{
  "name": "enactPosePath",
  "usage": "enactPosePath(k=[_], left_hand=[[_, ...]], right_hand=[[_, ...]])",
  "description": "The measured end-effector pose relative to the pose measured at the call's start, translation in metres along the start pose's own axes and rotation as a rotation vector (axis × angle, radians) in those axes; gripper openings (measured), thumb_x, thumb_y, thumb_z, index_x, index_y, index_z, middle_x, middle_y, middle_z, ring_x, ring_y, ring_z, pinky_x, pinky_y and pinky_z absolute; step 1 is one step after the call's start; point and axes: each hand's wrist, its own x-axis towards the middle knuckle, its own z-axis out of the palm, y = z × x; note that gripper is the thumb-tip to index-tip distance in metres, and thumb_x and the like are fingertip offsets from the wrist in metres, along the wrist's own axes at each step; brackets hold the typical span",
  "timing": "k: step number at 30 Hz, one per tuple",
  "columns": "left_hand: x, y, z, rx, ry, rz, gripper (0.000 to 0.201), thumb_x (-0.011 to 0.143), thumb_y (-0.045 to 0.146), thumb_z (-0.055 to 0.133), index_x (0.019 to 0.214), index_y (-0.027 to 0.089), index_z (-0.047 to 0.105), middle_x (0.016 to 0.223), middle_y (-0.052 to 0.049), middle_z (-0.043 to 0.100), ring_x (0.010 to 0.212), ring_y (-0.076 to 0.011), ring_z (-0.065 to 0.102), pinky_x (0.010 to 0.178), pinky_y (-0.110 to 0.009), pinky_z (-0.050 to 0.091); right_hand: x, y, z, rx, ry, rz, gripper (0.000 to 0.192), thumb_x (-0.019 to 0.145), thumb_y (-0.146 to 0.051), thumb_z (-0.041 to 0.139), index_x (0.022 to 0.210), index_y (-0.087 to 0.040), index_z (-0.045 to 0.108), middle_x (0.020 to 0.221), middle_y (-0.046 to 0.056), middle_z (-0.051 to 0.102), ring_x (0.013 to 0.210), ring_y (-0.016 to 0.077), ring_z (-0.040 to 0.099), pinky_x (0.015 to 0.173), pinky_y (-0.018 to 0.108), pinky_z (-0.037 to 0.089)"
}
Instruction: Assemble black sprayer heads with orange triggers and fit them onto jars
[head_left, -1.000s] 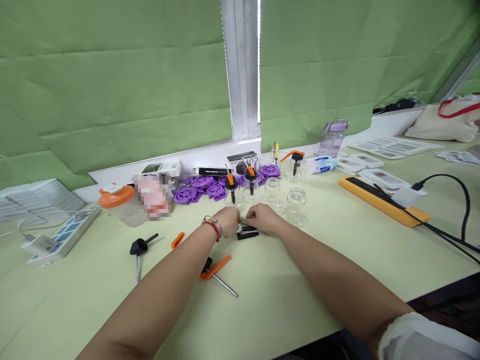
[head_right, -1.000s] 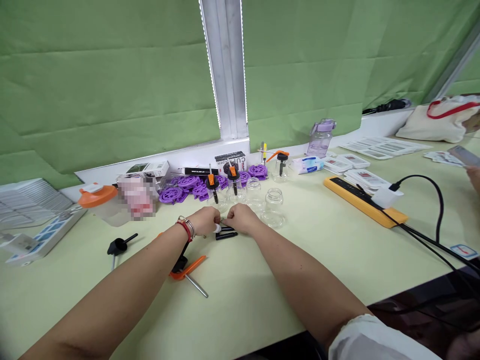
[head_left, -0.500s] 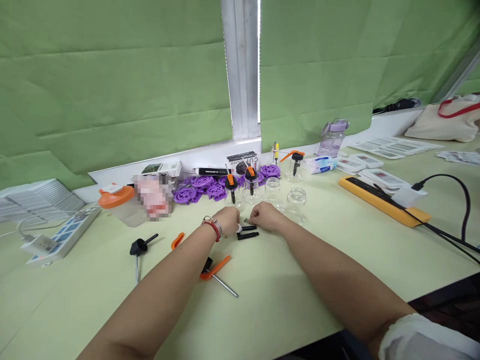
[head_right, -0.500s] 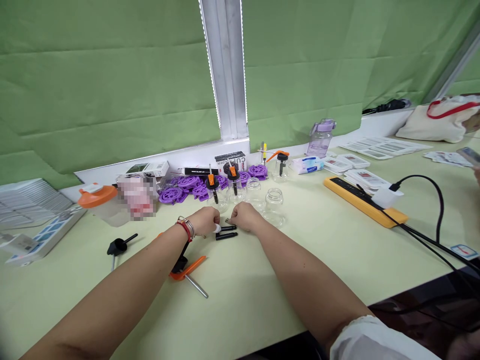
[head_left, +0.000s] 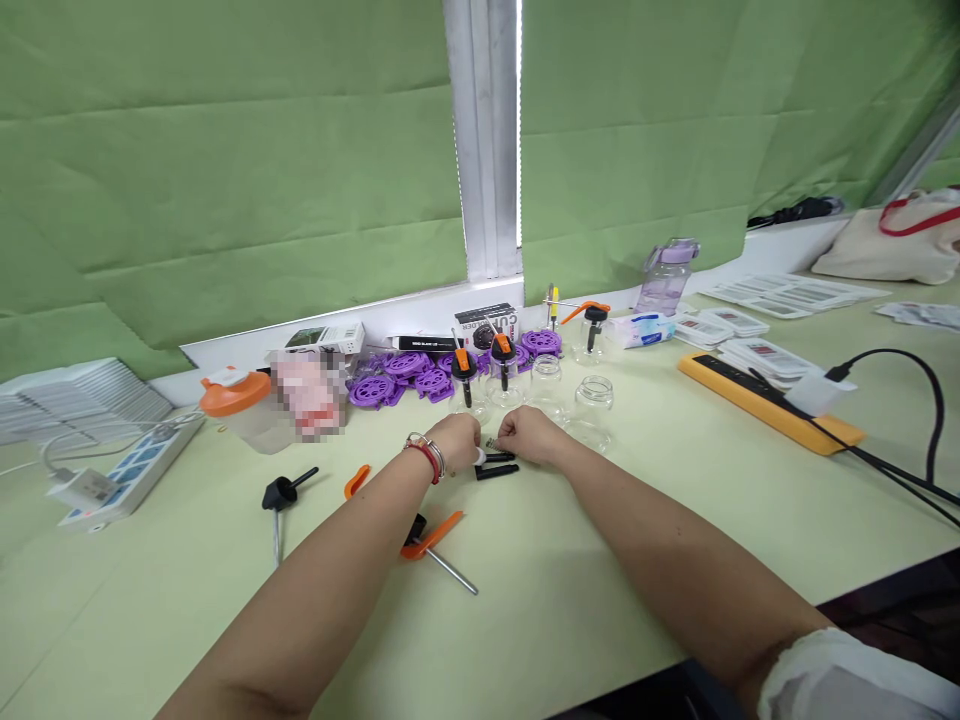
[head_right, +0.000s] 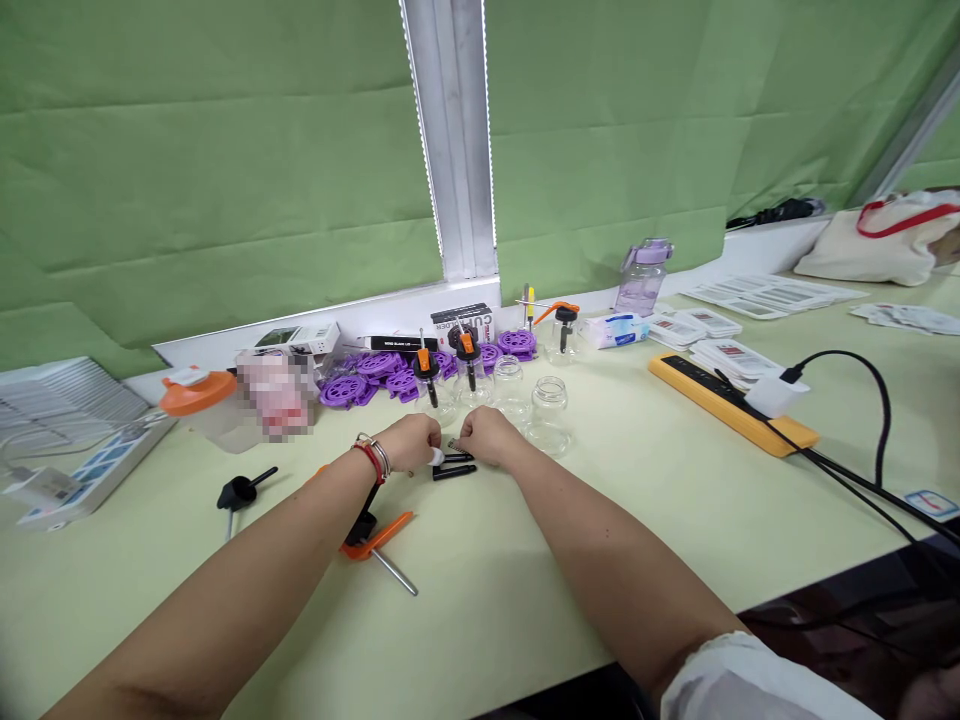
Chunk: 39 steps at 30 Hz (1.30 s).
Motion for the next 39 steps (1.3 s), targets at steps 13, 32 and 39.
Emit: enactPosePath(k=[13, 32, 39], left_hand=[[-0.045, -0.067, -0.035, -0.076, 0.239, -0.002, 0.020, 0.070, 0.016, 0.052, 0.080, 0.017, 0.069, 0.086, -0.005, 0.070, 0.078, -0.0168, 0.063, 0.064, -0.022, 0.046], [-0.079, -0.091, 0.021, 0.012, 0.246, 0.012, 0.028, 0.069, 0.011, 0.053, 0.086, 0.021, 0.073, 0.093, -0.007, 0.070, 0.087, -0.0193, 0.062, 0.078, -0.025, 0.045], [-0.062, -0.089, 0.030, -0.043, 0.263, 0.095, 0.034, 0.067, 0.009, 0.051, 0.090, 0.022, 0.073, 0.092, -0.005, 0.071, 0.084, -0.0170, 0.063, 0.076, -0.023, 0.046]], right_hand=[[-0.004, -0.001, -0.001, -0.009, 0.076, -0.007, 0.015, 0.073, -0.032, 0.064, 0.071, -0.017, 0.068, 0.071, 0.003, 0.067, 0.064, 0.0131, 0.057, 0.055, 0.022, 0.038], [0.004, -0.067, 0.046, -0.313, -0.040, -0.707, 0.020, 0.082, -0.015, 0.056, 0.090, -0.020, 0.074, 0.094, 0.006, 0.068, 0.085, 0.0170, 0.053, 0.084, 0.030, 0.034], [0.006, -0.070, 0.054, -0.345, -0.092, -0.719, 0.020, 0.083, -0.016, 0.054, 0.081, -0.021, 0.073, 0.083, 0.004, 0.071, 0.081, 0.0164, 0.055, 0.080, 0.028, 0.034]])
